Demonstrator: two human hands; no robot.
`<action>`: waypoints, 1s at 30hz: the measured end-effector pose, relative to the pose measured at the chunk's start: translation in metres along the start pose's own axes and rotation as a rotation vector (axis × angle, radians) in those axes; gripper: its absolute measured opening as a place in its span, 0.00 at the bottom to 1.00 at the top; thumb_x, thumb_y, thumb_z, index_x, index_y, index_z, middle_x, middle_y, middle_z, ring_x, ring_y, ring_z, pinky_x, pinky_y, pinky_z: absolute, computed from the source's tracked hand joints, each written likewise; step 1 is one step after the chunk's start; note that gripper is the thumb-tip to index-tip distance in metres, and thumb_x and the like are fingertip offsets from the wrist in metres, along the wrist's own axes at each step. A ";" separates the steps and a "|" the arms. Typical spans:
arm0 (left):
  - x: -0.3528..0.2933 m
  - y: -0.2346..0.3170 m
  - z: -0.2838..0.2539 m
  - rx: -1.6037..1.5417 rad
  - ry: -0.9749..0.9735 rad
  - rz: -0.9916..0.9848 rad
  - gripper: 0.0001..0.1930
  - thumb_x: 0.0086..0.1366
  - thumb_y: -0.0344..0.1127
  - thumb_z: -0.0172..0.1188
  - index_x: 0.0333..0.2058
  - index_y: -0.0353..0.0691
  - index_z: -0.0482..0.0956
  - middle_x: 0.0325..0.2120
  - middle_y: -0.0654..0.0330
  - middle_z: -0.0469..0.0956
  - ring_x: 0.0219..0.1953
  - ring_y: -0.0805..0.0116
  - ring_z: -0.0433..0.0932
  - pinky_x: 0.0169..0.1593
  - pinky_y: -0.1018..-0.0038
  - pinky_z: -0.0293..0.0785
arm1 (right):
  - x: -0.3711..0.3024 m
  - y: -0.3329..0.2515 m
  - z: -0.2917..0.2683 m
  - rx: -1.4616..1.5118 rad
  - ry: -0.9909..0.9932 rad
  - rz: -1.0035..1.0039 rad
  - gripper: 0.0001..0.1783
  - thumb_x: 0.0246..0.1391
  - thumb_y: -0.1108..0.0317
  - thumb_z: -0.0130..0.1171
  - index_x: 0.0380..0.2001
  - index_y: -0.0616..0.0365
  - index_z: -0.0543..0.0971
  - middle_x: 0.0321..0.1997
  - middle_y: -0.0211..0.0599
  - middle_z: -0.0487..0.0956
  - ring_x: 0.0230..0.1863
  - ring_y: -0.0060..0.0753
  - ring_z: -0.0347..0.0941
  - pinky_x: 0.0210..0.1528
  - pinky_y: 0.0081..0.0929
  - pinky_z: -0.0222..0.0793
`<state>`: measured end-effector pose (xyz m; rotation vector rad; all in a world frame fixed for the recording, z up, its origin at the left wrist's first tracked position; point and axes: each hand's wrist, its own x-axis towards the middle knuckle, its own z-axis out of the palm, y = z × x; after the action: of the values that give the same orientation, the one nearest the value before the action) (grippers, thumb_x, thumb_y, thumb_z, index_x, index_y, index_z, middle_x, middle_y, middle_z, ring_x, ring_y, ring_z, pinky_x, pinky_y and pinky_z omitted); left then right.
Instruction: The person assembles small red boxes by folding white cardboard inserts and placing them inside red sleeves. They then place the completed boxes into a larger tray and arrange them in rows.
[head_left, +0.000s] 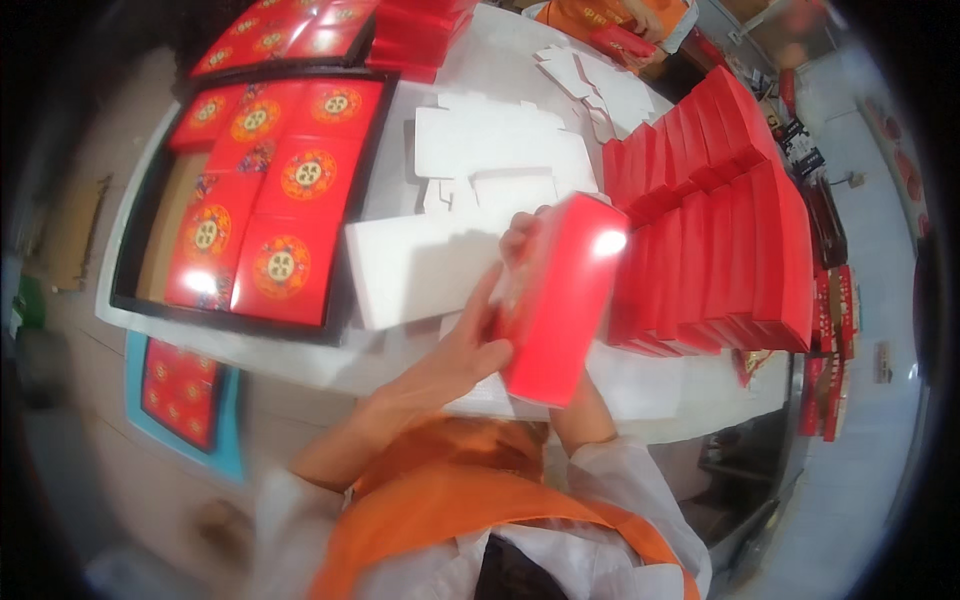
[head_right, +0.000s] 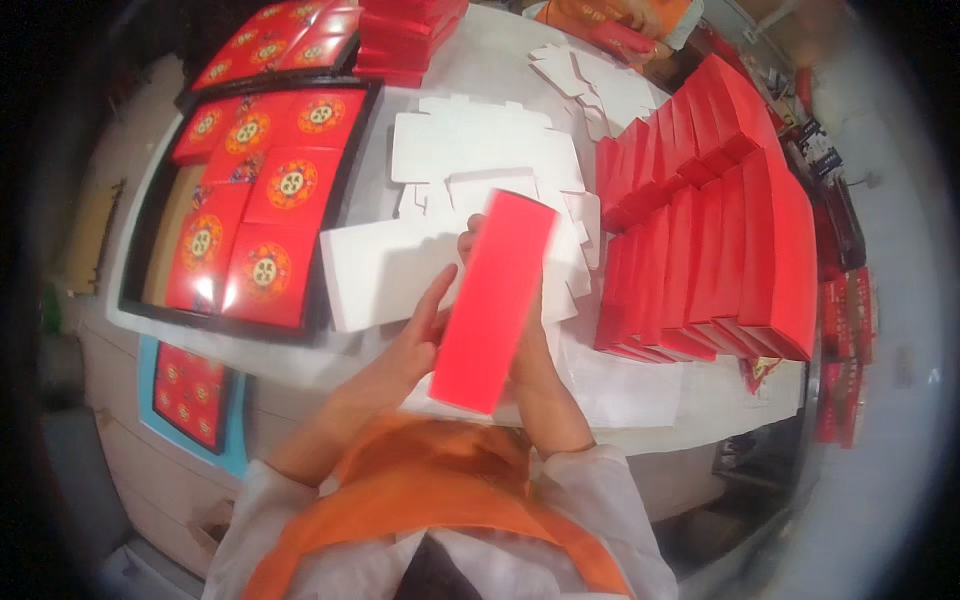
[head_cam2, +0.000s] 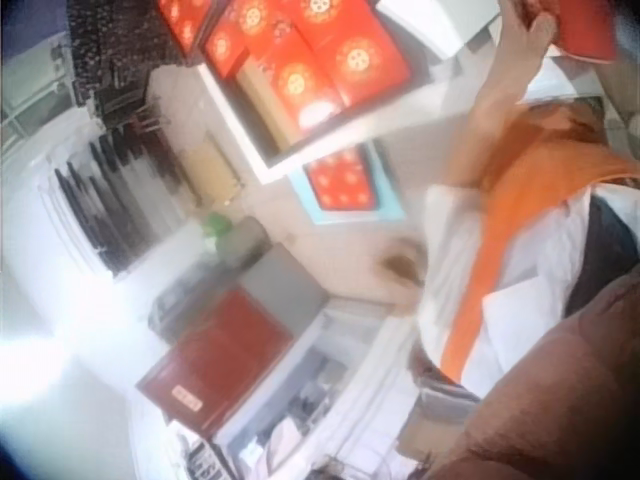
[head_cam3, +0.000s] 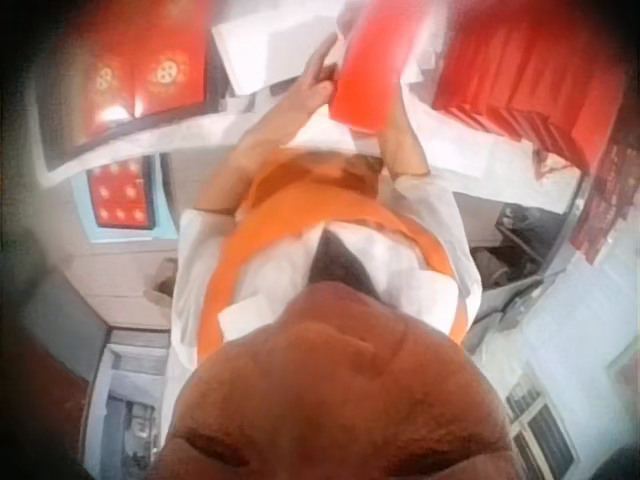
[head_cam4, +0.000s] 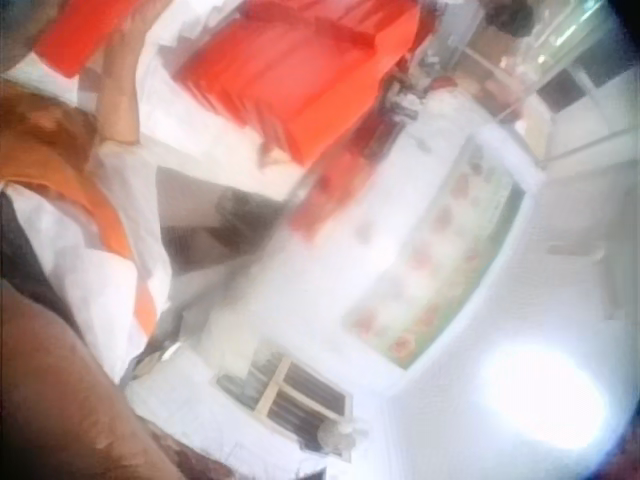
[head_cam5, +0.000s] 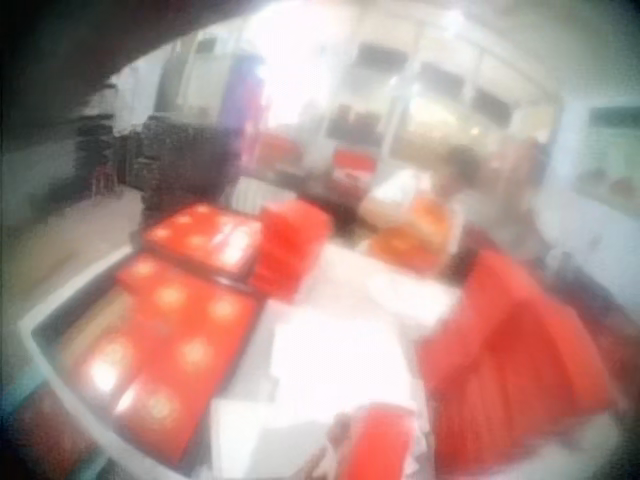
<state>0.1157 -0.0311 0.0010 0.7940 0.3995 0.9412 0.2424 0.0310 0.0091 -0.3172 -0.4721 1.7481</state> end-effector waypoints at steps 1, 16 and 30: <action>0.002 0.007 0.013 0.062 0.018 0.044 0.47 0.50 0.41 0.59 0.61 0.38 0.36 0.58 0.57 0.48 0.61 0.64 0.49 0.61 0.68 0.50 | -0.002 0.002 -0.004 0.019 -0.008 -0.054 0.14 0.59 0.58 0.44 0.36 0.58 0.70 0.36 0.29 0.70 0.38 0.26 0.65 0.40 0.20 0.64; -0.009 0.035 0.014 0.595 -0.035 0.119 0.63 0.38 0.43 0.71 0.60 0.36 0.27 0.61 0.45 0.38 0.63 0.55 0.42 0.61 0.66 0.48 | 0.032 0.003 -0.025 0.036 -0.254 -0.053 0.20 0.61 0.51 0.36 0.21 0.51 0.65 0.28 0.29 0.68 0.32 0.32 0.61 0.34 0.24 0.58; -0.081 0.201 -0.159 0.890 0.739 0.288 0.57 0.39 0.47 0.68 0.61 0.37 0.39 0.61 0.45 0.42 0.62 0.56 0.47 0.59 0.67 0.53 | 0.075 0.000 -0.028 -0.825 0.122 -0.027 0.16 0.60 0.61 0.41 0.46 0.58 0.65 0.51 0.41 0.64 0.48 0.34 0.64 0.46 0.29 0.63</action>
<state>-0.1400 0.0377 0.0455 1.3099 1.4431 1.3320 0.2377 0.1076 -0.0126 -0.9835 -1.0906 1.4217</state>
